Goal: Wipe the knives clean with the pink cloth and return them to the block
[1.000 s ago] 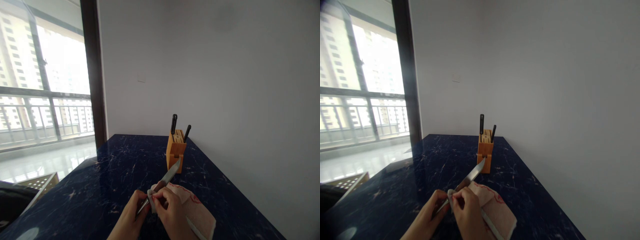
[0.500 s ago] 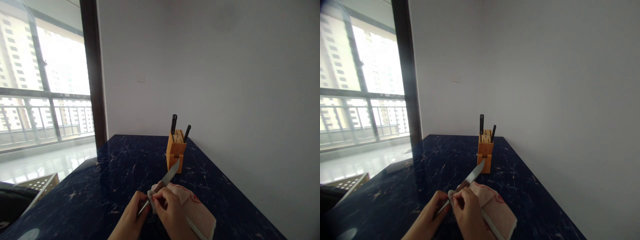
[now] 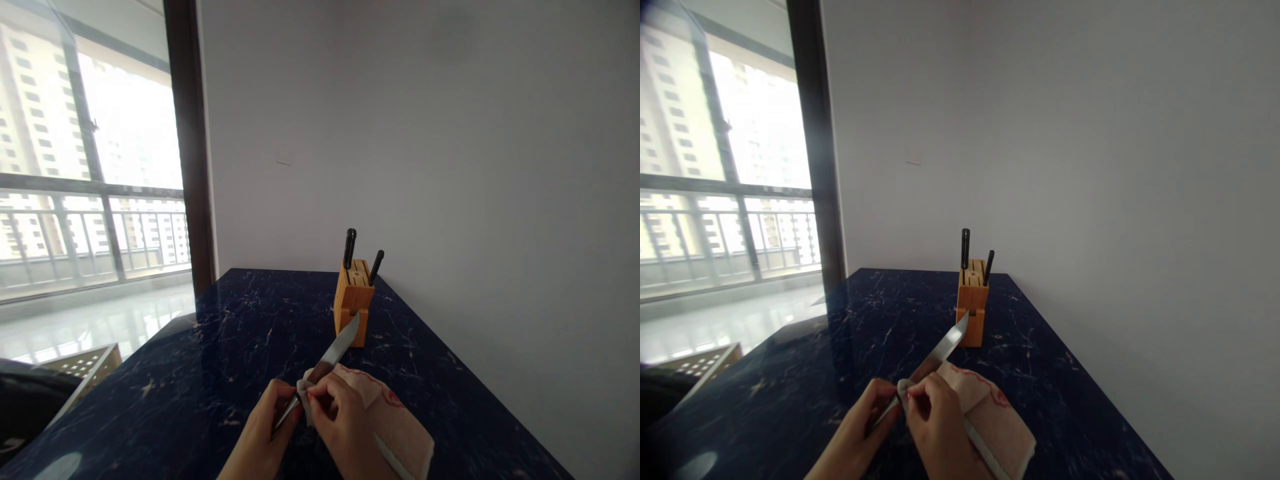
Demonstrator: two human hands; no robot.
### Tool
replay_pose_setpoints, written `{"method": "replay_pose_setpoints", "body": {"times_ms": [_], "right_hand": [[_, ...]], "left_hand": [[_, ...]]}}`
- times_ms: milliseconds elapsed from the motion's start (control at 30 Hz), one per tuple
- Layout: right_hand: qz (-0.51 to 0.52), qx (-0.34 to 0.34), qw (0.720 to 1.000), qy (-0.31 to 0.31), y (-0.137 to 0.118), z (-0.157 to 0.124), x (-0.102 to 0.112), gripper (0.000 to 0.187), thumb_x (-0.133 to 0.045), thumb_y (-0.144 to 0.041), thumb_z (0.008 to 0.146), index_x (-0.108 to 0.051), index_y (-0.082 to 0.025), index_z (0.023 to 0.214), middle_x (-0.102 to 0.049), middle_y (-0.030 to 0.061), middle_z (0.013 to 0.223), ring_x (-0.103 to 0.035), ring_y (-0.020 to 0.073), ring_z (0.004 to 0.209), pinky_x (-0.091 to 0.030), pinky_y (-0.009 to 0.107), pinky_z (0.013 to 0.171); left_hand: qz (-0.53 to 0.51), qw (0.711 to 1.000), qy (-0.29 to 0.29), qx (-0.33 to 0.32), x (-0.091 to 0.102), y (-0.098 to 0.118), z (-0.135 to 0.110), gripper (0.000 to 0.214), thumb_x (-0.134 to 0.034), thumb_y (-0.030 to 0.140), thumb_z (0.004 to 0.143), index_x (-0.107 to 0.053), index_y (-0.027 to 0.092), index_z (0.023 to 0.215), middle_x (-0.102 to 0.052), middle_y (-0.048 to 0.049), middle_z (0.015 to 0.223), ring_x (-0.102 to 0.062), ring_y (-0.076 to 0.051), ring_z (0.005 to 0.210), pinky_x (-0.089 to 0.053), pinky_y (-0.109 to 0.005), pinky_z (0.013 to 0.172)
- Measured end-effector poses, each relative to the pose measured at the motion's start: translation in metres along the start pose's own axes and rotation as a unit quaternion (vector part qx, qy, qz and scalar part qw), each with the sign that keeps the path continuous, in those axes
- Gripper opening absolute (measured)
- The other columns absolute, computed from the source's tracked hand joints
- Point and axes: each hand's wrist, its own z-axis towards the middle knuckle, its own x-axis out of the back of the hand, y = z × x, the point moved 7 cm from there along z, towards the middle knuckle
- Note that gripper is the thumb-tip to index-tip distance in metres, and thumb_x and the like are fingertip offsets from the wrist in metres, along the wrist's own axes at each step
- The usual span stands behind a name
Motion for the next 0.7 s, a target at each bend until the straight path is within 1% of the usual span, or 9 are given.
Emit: {"method": "replay_pose_setpoints", "body": {"times_ms": [100,233,333,433,533,600,700], "right_hand": [[-0.008,0.01,1.0,-0.003,-0.002,0.001,0.0,0.011,-0.051,-0.01,0.075,-0.058,-0.018,0.071,-0.061,0.0016,0.075,-0.058,0.012,0.071,-0.043,0.018,0.061],[-0.031,0.006,0.999,0.002,0.0,0.001,0.001,0.012,-0.051,-0.009,0.074,-0.056,-0.018,0.068,-0.06,0.0007,0.072,-0.057,0.0116,0.068,-0.042,0.019,0.061],[-0.034,0.024,0.999,-0.002,-0.001,0.0,-0.001,0.013,-0.051,-0.008,0.074,-0.055,-0.018,0.069,-0.06,0.0011,0.075,-0.057,0.0124,0.073,-0.043,0.02,0.067],[-0.044,0.046,0.998,-0.002,-0.003,0.001,-0.001,0.013,-0.051,-0.008,0.074,-0.054,-0.019,0.068,-0.06,0.0014,0.076,-0.057,0.0136,0.077,-0.043,0.022,0.072],[-0.072,0.03,0.997,0.007,0.0,0.002,0.0,0.013,-0.052,-0.008,0.072,-0.053,-0.019,0.066,-0.06,0.0012,0.072,-0.057,0.014,0.072,-0.043,0.023,0.067],[-0.078,0.017,0.997,0.0,0.002,0.001,-0.001,0.013,-0.051,-0.009,0.073,-0.053,-0.018,0.065,-0.059,0.0011,0.07,-0.056,0.0136,0.069,-0.042,0.022,0.063],[-0.074,0.015,0.997,-0.006,0.002,0.0,-0.003,0.013,-0.05,-0.01,0.075,-0.055,-0.019,0.066,-0.058,0.0011,0.071,-0.055,0.0135,0.07,-0.042,0.022,0.063]], "left_hand": [[-0.007,1.0,0.001,-0.005,0.001,0.002,0.0,0.013,-0.046,0.032,0.086,-0.049,0.02,0.089,-0.058,-0.0027,0.082,-0.056,-0.017,0.075,-0.045,-0.026,0.067],[-0.006,1.0,0.012,-0.006,0.004,0.002,0.001,0.012,-0.046,0.031,0.086,-0.05,0.021,0.091,-0.058,-0.0022,0.083,-0.055,-0.016,0.074,-0.044,-0.026,0.069],[0.001,1.0,-0.008,-0.003,0.0,0.0,0.001,0.013,-0.046,0.032,0.086,-0.05,0.02,0.087,-0.057,-0.0008,0.077,-0.053,-0.015,0.068,-0.044,-0.024,0.063],[0.003,1.0,-0.013,0.005,-0.002,-0.002,0.001,0.015,-0.047,0.034,0.085,-0.051,0.02,0.084,-0.058,-0.0005,0.075,-0.052,-0.014,0.065,-0.043,-0.023,0.062],[0.007,1.0,0.003,0.016,0.002,-0.002,0.001,0.016,-0.048,0.035,0.085,-0.051,0.019,0.085,-0.059,-0.0007,0.075,-0.053,-0.015,0.067,-0.044,-0.024,0.063],[0.004,1.0,0.019,0.015,0.006,-0.001,0.002,0.016,-0.047,0.035,0.085,-0.051,0.02,0.087,-0.059,-0.001,0.077,-0.055,-0.016,0.07,-0.044,-0.024,0.065],[-0.008,1.0,0.028,0.002,0.009,0.0,0.003,0.015,-0.046,0.034,0.086,-0.05,0.02,0.09,-0.06,-0.0019,0.082,-0.057,-0.017,0.076,-0.045,-0.026,0.07]]}}
